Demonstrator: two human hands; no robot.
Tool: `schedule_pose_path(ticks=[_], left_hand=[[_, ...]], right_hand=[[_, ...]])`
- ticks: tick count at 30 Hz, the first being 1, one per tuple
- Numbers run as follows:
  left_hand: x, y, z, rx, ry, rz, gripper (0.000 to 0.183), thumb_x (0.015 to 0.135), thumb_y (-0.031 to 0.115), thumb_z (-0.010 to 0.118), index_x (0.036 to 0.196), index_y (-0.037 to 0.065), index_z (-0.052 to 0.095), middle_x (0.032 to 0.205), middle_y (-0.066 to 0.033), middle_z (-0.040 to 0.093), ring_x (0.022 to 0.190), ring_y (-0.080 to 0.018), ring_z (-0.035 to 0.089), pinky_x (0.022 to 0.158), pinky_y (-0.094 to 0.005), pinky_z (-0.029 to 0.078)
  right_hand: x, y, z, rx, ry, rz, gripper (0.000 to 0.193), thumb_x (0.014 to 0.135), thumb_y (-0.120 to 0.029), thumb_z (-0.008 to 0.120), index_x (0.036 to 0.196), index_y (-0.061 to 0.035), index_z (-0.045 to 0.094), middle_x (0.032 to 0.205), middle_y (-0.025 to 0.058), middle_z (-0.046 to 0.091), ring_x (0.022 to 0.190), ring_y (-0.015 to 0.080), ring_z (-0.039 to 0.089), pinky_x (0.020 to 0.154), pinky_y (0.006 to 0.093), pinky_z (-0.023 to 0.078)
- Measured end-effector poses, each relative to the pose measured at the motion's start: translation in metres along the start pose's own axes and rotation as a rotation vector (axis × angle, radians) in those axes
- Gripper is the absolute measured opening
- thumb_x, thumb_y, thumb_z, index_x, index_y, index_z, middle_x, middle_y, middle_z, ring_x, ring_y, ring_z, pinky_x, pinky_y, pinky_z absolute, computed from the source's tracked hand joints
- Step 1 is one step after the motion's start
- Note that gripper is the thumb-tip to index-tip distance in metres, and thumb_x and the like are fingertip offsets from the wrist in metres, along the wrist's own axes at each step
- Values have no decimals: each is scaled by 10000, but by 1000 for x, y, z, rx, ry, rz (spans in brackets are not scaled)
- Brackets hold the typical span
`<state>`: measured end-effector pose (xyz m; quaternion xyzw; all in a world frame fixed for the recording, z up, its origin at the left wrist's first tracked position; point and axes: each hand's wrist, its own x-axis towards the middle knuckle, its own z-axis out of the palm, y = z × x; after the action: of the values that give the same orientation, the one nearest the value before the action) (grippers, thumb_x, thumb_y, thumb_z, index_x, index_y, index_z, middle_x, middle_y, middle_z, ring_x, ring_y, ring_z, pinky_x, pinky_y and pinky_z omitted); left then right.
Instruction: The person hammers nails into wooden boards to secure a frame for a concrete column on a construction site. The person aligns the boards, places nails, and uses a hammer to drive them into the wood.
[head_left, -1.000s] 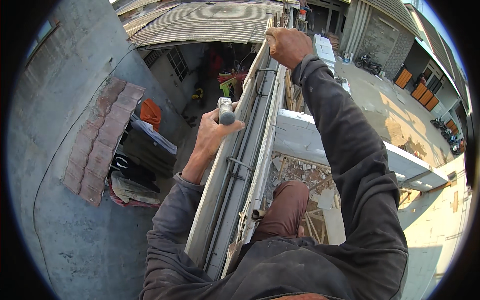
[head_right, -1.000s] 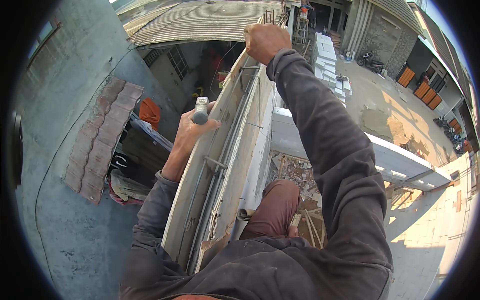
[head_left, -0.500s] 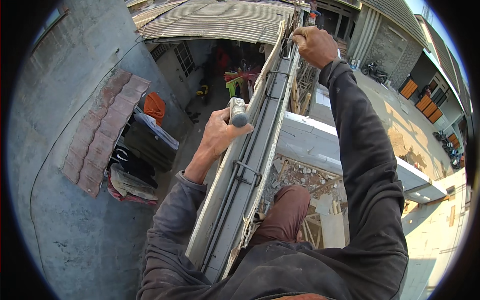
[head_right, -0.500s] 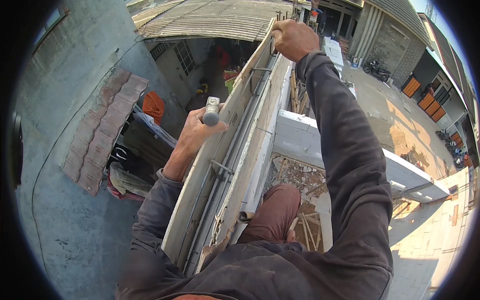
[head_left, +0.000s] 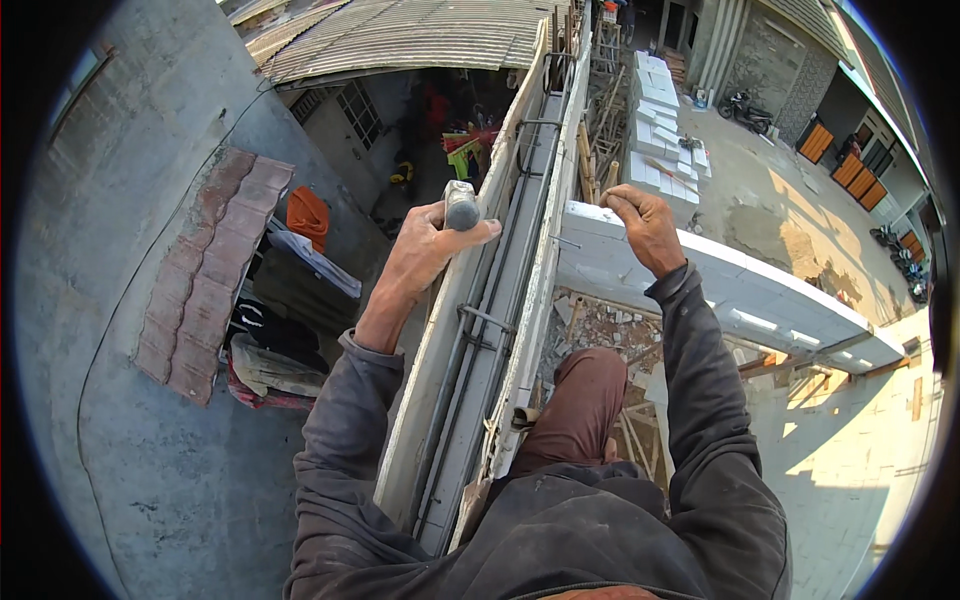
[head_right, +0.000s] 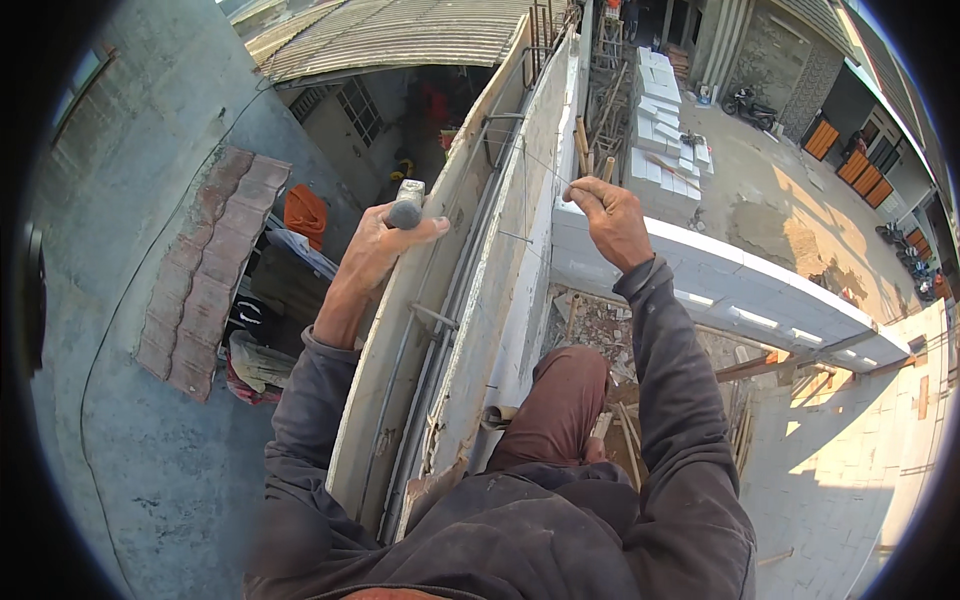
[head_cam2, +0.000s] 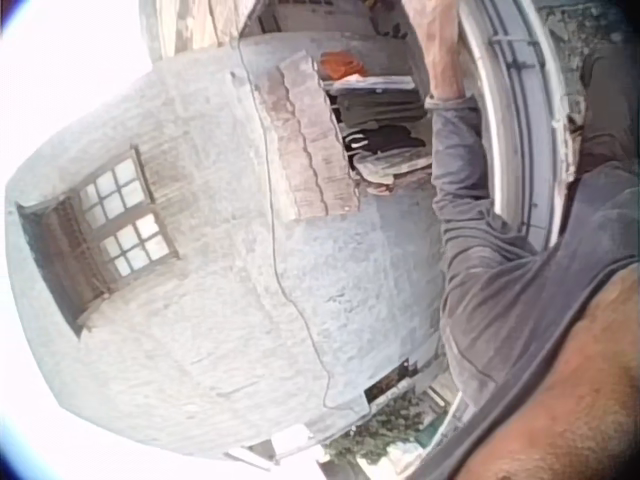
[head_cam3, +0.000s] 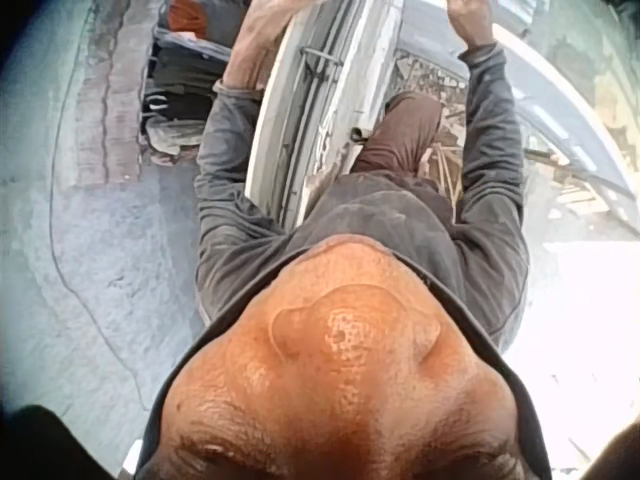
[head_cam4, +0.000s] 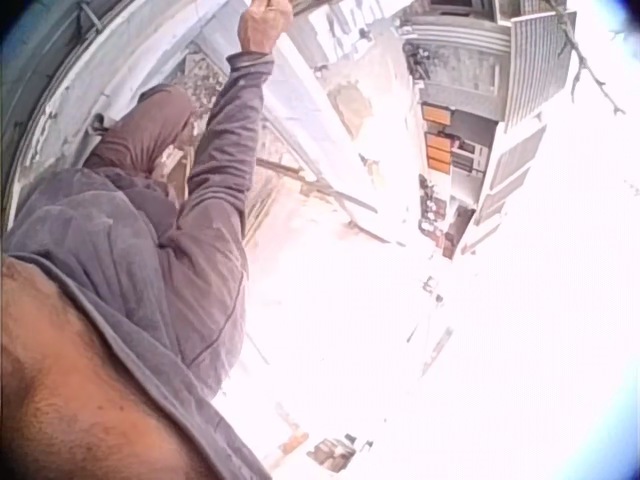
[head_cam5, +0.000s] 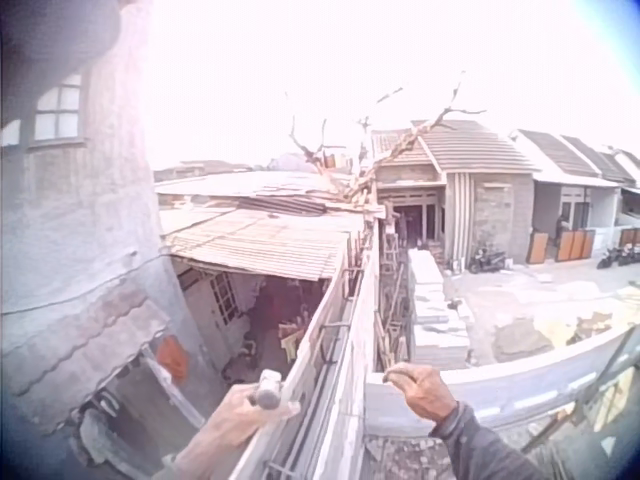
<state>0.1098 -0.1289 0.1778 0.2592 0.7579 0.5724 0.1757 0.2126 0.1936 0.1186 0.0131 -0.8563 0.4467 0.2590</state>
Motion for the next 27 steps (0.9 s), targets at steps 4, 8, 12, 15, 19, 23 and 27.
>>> schedule_pose_path(ticks=[4, 8, 12, 15, 19, 23, 27], left_hand=[[32, 10, 6, 137, 105, 198, 360, 803, 316, 862, 937, 8, 733, 822, -17, 673, 766, -99, 610, 759, -281, 475], [56, 17, 7, 162, 84, 166, 353, 773, 264, 866, 974, -2, 751, 873, -48, 719, 749, -127, 651, 743, -289, 520], [61, 8, 9, 136, 89, 135, 326, 726, 195, 839, 970, -7, 759, 856, -52, 715, 753, -130, 663, 744, -290, 529], [66, 3, 16, -28, 172, 205, 303, 728, 184, 842, 969, 9, 784, 801, -21, 710, 729, -99, 631, 728, -285, 507], [67, 8, 7, 43, 110, 178, 375, 731, 196, 832, 1045, -4, 783, 799, -15, 690, 696, -97, 600, 708, -282, 489], [76, 9, -8, 178, 49, 220, 607, 740, 205, 811, 1282, -47, 704, 911, -80, 713, 734, -143, 664, 715, -291, 529], [69, 16, 11, 7, 76, 204, 605, 720, 220, 821, 1258, -37, 723, 818, -29, 664, 718, -107, 597, 724, -279, 489]], right_hand=[[19, 39, 34, 167, 117, 18, 233, 1031, -207, 606, 1000, -21, 743, 881, 53, 719, 849, 145, 635, 831, 299, 506], [56, 31, 5, 9, 263, 18, 207, 995, -215, 641, 1024, -50, 762, 902, 83, 765, 838, 181, 705, 801, 315, 536], [88, -18, -39, -190, 228, -104, 209, 986, -227, 641, 1062, -90, 780, 956, 88, 785, 860, 250, 744, 799, 346, 565], [98, -48, -59, -321, 227, -228, 212, 980, -228, 640, 1079, -112, 786, 980, 84, 788, 873, 302, 746, 792, 364, 575], [70, -50, -71, -345, 109, -222, 212, 978, -208, 638, 1065, -79, 782, 948, 100, 783, 848, 285, 745, 782, 362, 573], [-6, -71, -43, -19, -57, -103, 205, 994, -137, 621, 1038, 15, 751, 931, 145, 766, 847, 236, 731, 793, 340, 555], [-49, -43, -8, 135, -14, 84, 212, 1013, -146, 597, 1063, 6, 736, 959, 144, 767, 873, 219, 725, 819, 328, 550]])
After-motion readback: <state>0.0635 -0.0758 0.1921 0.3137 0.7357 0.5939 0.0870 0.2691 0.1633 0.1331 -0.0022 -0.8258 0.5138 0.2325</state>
